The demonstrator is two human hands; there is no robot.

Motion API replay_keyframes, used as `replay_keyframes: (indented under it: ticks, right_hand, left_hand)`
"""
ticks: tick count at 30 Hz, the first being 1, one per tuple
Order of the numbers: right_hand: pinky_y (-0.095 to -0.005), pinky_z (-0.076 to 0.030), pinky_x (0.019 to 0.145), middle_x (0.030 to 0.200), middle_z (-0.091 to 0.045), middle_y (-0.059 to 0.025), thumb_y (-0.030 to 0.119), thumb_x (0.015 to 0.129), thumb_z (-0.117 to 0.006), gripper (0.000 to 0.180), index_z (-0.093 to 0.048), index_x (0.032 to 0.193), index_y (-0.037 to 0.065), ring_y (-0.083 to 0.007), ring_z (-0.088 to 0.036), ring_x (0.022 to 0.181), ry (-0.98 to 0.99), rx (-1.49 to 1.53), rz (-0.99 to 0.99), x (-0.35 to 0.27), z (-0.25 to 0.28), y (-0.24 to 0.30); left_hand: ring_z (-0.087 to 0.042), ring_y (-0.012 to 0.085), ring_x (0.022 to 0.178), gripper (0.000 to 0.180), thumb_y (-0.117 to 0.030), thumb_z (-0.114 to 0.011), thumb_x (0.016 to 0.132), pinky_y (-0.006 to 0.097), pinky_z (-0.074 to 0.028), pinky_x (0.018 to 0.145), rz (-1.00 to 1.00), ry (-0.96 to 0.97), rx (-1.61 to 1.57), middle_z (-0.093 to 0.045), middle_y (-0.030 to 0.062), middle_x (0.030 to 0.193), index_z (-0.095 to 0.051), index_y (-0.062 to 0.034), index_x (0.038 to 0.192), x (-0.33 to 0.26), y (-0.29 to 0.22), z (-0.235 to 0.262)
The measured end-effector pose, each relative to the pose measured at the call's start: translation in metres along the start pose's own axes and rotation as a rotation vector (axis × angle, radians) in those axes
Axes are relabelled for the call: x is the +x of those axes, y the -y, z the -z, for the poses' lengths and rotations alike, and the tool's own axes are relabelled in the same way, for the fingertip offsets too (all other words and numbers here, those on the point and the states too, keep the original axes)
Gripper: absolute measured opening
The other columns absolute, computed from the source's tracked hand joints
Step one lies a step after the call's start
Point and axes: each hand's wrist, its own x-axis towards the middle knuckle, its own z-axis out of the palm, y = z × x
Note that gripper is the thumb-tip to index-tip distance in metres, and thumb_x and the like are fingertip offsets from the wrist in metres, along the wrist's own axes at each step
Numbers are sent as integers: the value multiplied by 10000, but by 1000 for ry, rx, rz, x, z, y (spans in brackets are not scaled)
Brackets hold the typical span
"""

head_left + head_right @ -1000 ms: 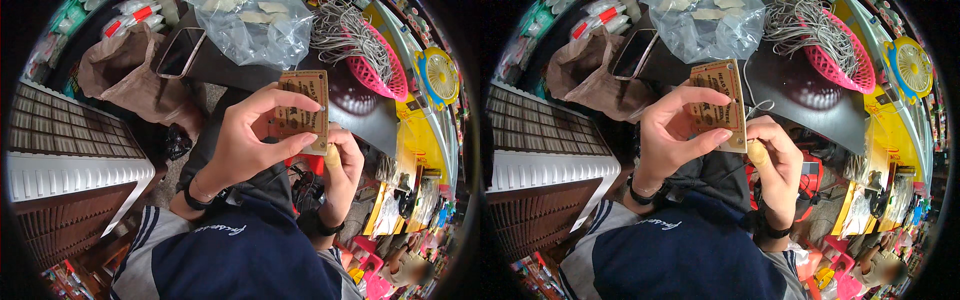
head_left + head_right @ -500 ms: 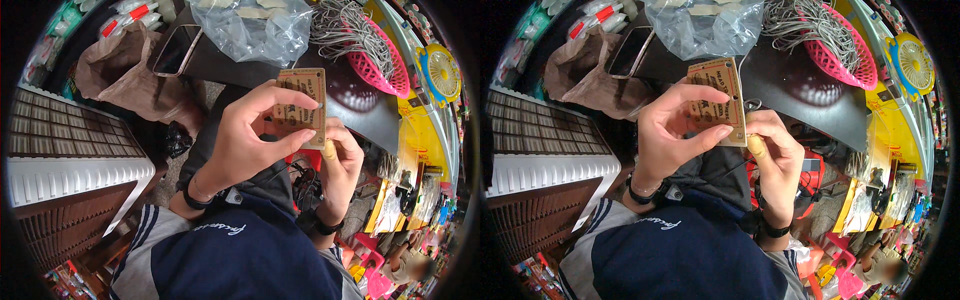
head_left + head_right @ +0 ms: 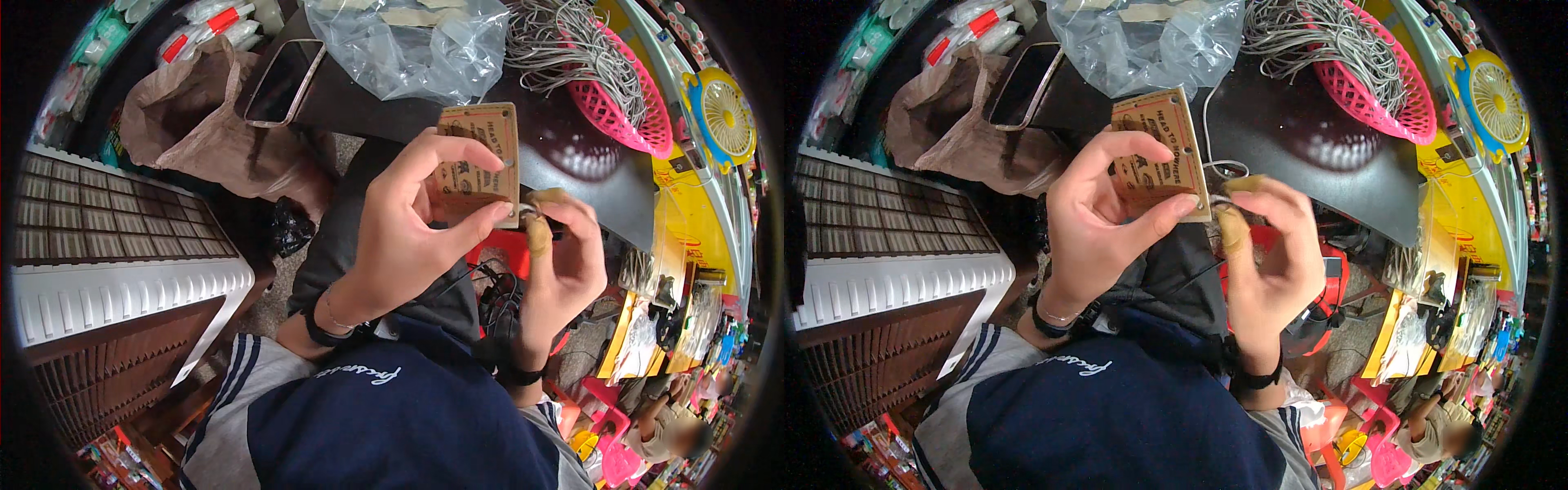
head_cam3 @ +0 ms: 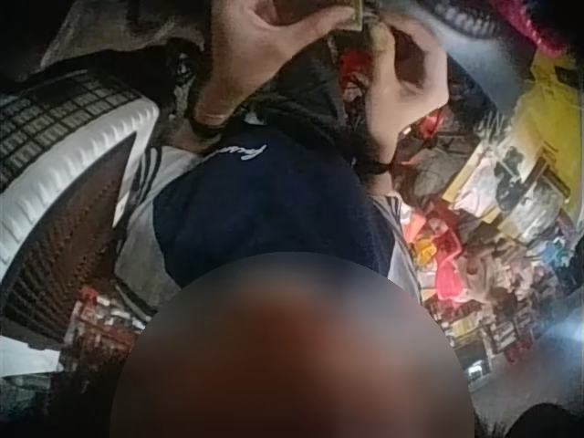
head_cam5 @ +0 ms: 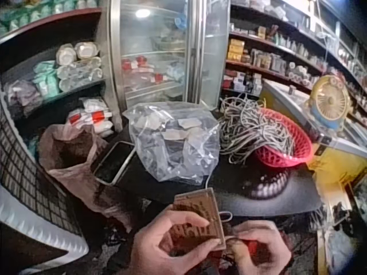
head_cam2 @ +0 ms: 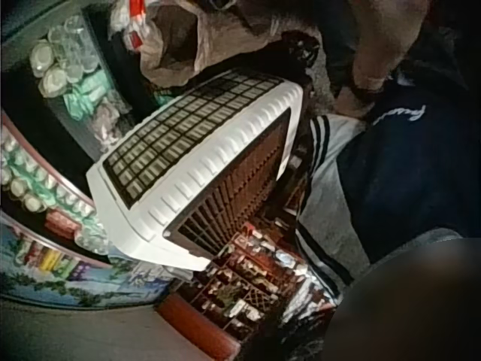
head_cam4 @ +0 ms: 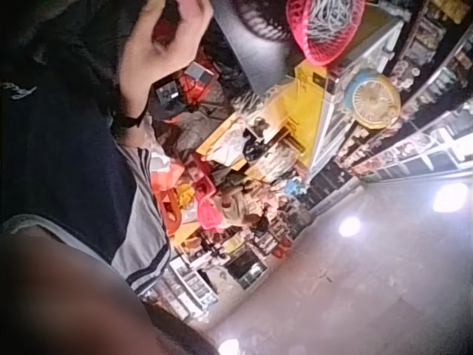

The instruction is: Attaching wire loops to small cardboard product tags in a workshop environment.

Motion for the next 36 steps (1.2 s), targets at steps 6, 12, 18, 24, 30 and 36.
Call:
replay_keyframes:
  ticks: [6,12,18,24,30,36]
  right_hand:
    - [-305,-516,764,998,-623,-146,-111,647,-700,291,-702,917,-2,-247,-627,885,-29,-358,251,-10,-9,1]
    - [-322,-488,823,1020,-647,-160,-79,753,-654,212,-676,953,-13,-261,-626,947,-59,-143,4,-3,-7,-2]
    - [-312,-467,767,964,-642,-134,-39,771,-651,150,-651,919,-14,-236,-591,849,129,-290,182,5,7,-6]
    - [-288,-457,748,909,-620,-111,-43,778,-640,131,-634,906,-14,-215,-582,825,85,-122,-8,0,6,-6]
    - [-256,-448,739,890,-597,-91,-59,806,-611,108,-621,910,-32,-159,-567,820,142,-5,-88,1,10,-6]
    - [-213,-403,720,891,-570,-64,-41,861,-561,92,-606,941,-46,-118,-524,807,147,135,-211,-3,8,-8]
  left_hand:
    - [-599,124,967,315,87,-668,788,241,-538,792,-26,-126,-73,-531,60,1071,-540,17,1066,0,7,-11]
    - [-597,132,982,320,85,-660,798,257,-535,828,-1,-122,-118,-530,61,1077,-529,26,1085,1,6,-11]
    - [-621,150,974,399,83,-672,799,273,-537,836,8,-65,-115,-584,100,1081,-486,32,1148,-1,7,-8]
    - [-612,148,998,415,75,-666,806,266,-534,834,50,18,-53,-571,109,1107,-472,28,1169,-1,-1,-7]
    - [-609,173,1013,421,98,-647,803,272,-535,856,32,19,-95,-556,109,1109,-456,43,1174,-1,1,-7]
    - [-606,175,1017,434,118,-645,790,278,-536,862,63,25,-123,-551,114,1113,-458,42,1174,-1,1,-9]
